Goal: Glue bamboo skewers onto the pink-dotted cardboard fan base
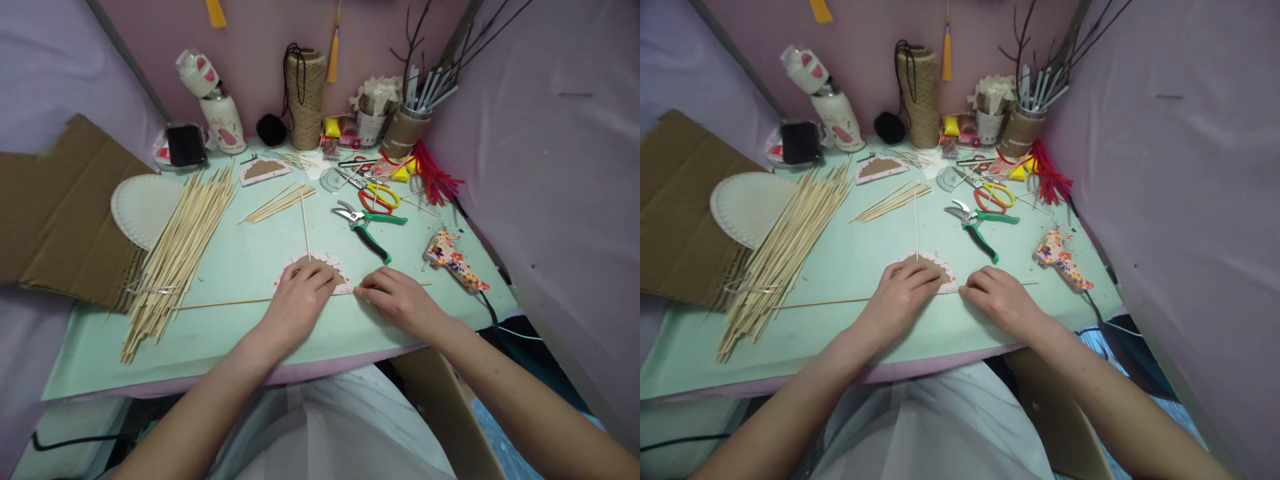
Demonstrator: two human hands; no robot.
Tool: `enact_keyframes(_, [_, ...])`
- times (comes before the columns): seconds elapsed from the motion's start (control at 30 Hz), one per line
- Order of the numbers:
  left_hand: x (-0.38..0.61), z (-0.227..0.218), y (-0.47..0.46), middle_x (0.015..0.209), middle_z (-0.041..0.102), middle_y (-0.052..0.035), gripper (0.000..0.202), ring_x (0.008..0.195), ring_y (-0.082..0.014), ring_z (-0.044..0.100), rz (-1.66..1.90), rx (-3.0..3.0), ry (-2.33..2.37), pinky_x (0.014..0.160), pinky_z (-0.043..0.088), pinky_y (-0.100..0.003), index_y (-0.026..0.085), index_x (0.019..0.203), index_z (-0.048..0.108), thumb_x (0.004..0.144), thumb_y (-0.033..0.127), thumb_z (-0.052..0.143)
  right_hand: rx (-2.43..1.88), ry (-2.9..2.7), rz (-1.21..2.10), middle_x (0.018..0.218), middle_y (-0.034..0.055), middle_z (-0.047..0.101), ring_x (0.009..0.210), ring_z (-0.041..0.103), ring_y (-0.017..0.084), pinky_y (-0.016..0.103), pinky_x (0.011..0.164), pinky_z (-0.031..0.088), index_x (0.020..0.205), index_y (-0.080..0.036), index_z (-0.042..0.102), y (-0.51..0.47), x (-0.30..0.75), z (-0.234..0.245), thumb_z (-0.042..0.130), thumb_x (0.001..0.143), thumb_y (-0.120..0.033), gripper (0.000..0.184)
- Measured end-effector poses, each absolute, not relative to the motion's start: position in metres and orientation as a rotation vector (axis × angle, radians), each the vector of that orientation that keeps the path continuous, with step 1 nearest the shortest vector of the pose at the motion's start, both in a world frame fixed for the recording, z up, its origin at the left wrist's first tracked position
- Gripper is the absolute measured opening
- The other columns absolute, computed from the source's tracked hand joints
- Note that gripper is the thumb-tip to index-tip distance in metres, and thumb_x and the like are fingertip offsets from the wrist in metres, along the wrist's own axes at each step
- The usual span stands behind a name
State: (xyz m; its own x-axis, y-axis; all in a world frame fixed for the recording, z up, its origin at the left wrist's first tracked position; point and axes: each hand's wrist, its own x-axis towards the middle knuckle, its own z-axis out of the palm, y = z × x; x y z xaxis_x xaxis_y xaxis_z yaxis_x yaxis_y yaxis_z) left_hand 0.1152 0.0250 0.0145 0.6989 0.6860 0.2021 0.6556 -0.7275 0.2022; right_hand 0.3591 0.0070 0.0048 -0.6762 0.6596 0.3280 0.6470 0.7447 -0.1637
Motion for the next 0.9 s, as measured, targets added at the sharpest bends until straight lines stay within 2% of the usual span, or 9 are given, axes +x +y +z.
enact_keyframes(0.9, [0.1154,0.0148,0.0249,0.123,0.067,0.0006,0.024,0.117,-0.0186,0.052,0.421,2.767,1.103,0.095,0.03,-0.037,0.023,0.115,0.064,0.099,0.018,0.047,-0.985,-2.586,0.038,0.091,0.0095,0.066,0.083,0.053,0.019,0.031,0.07,0.046,0.105,-0.014,0.066,0.008,0.3586,0.0054,0.045,0.097,-0.011,0.023])
